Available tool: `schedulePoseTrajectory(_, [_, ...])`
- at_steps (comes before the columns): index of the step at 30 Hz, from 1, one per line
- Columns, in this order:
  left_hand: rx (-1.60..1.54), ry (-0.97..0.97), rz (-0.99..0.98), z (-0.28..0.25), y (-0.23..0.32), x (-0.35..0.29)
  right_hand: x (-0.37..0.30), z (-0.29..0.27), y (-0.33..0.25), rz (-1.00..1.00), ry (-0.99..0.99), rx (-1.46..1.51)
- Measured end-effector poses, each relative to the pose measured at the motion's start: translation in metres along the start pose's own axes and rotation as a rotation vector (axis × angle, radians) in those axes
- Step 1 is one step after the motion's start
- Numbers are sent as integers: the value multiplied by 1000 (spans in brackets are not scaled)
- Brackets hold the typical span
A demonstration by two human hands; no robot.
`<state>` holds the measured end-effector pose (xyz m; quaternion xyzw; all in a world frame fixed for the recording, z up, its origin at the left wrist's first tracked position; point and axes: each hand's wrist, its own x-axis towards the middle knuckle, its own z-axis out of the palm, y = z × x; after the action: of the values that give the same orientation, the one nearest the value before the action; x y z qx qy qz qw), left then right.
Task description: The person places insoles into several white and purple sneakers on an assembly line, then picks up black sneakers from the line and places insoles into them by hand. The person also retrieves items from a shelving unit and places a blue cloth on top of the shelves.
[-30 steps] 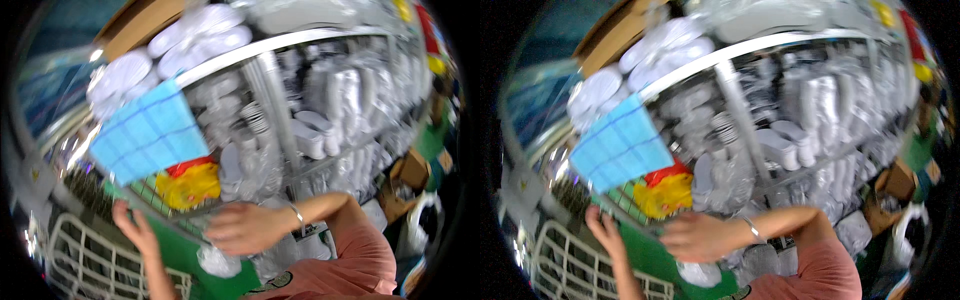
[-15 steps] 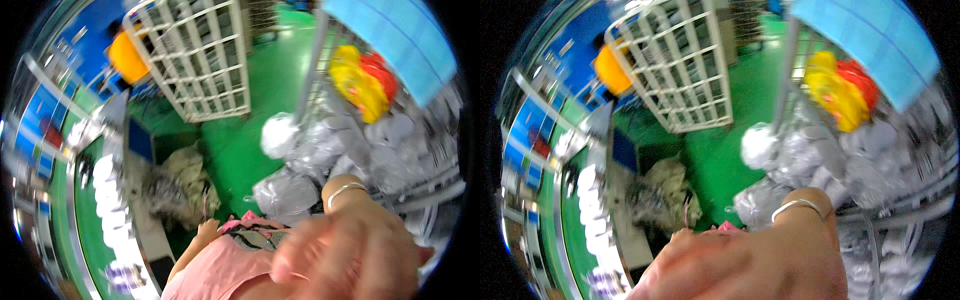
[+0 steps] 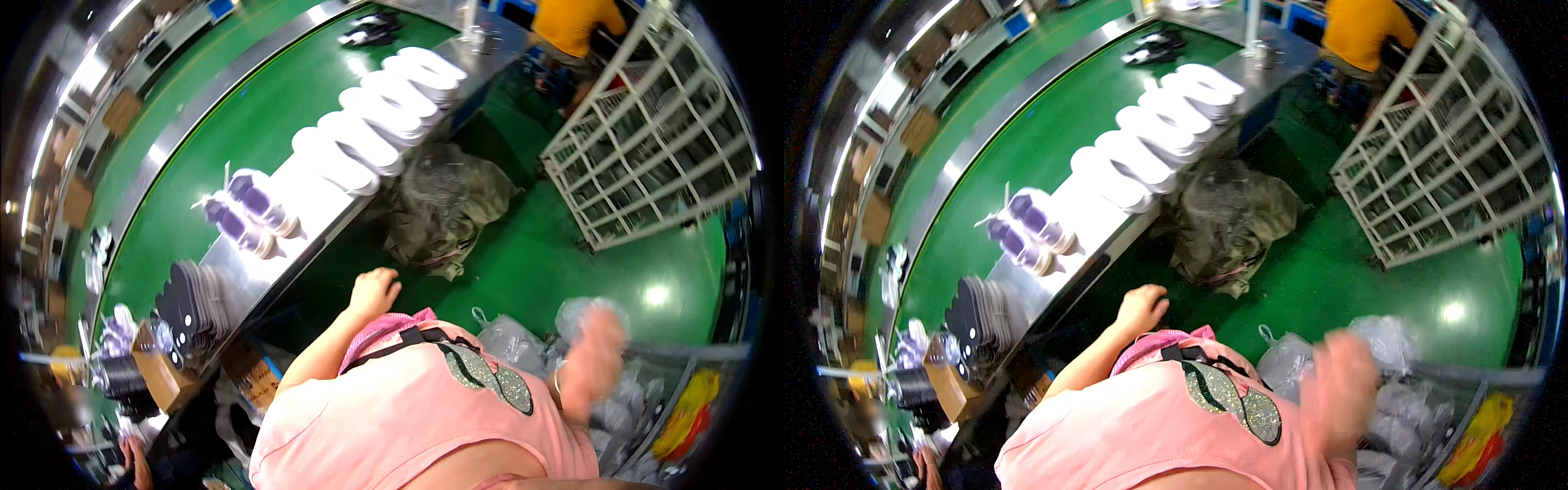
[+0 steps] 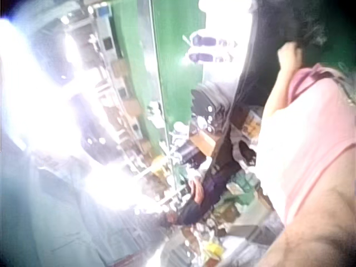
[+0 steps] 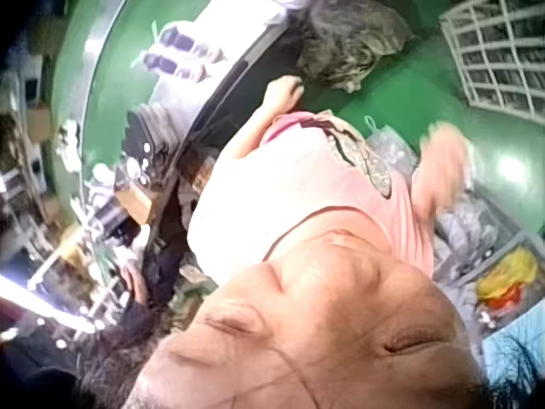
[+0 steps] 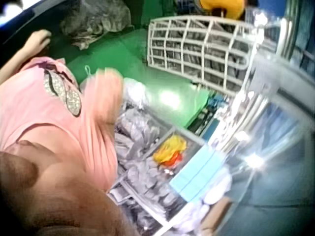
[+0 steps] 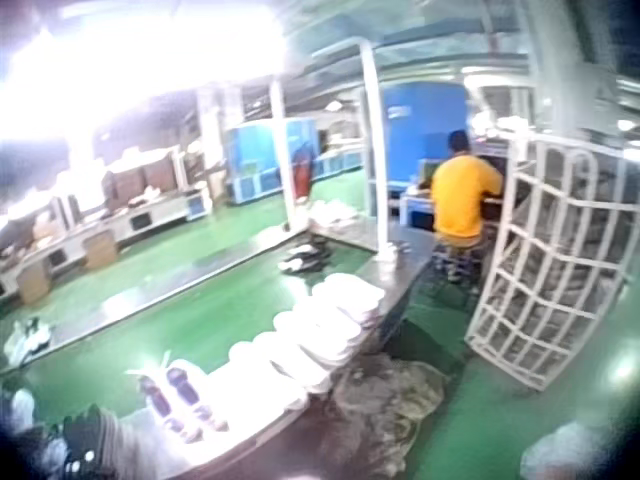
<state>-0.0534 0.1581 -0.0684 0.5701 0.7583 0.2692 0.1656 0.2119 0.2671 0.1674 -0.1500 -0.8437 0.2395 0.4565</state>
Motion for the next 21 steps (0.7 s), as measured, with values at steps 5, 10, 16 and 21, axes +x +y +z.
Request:
schedulePoseTrajectory(5, [-95, 602, -321, -102, -60, -4, 10, 150, 98, 456, -630, -68])
schedulePoseTrajectory(10, [-310, 1007, -665, -156, -140, -28, 37, 251, 121, 279, -851, -84])
schedulePoseTrajectory(16, [-980, 1165, -1059, -163, -199, -32, 109, 371, 125, 177, -779, 20])
schedulePoseTrajectory(21, [-950, 1161, -942, -145, -212, -25, 125, 414, 159, 0, -838, -117])
